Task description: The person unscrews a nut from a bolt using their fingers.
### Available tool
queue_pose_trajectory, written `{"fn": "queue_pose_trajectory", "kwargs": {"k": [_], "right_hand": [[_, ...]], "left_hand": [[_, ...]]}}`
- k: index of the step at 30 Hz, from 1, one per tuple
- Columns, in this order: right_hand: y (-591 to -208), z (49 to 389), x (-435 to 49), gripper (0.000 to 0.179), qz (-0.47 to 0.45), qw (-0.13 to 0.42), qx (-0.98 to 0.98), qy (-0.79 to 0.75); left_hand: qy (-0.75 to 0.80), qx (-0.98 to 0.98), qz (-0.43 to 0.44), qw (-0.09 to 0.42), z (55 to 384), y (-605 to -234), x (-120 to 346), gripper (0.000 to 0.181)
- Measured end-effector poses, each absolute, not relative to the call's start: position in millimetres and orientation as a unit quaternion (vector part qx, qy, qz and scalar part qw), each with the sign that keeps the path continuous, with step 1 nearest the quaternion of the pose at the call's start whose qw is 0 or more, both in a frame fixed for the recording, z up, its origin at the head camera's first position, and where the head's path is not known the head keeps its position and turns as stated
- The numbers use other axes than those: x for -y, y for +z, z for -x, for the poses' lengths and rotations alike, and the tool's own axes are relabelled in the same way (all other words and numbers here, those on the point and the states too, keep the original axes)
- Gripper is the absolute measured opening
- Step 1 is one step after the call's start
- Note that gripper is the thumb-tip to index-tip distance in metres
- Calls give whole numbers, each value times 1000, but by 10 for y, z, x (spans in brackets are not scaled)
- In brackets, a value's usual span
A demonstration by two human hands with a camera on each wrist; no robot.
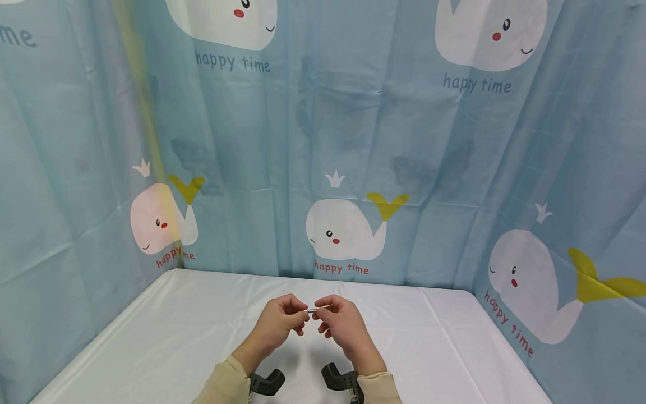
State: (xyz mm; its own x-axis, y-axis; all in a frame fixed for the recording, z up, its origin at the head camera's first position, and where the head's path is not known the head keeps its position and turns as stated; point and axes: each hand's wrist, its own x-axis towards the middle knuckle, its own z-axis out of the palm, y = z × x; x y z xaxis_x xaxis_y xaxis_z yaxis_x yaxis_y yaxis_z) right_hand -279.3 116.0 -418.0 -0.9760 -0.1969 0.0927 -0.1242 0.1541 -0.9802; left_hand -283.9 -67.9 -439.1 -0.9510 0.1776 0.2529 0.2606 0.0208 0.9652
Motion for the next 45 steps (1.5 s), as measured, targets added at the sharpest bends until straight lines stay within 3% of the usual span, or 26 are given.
{"fn": "queue_pose_trajectory", "kwargs": {"k": [9,15,25,36,45], "right_hand": [[-4176,2792,-1181,30,94,41,-761,-641],[-4164,2795,-1180,18,113,28,-757,-643],[-4161,2773,-1173,28,112,42,-758,-641],[-4154,2791,-1176,19,135,29,-752,-645],[-4148,2777,-1189,32,100,44,-759,-642]], "left_hand": [[-684,712,153,31,2831,-4381,682,7],[-686,711,154,29,2828,-4388,685,7],[-684,711,158,29,2840,-4403,691,6],[-684,710,166,11,2845,-4403,690,5],[-684,710,164,16,2838,-4394,680,5]]}}
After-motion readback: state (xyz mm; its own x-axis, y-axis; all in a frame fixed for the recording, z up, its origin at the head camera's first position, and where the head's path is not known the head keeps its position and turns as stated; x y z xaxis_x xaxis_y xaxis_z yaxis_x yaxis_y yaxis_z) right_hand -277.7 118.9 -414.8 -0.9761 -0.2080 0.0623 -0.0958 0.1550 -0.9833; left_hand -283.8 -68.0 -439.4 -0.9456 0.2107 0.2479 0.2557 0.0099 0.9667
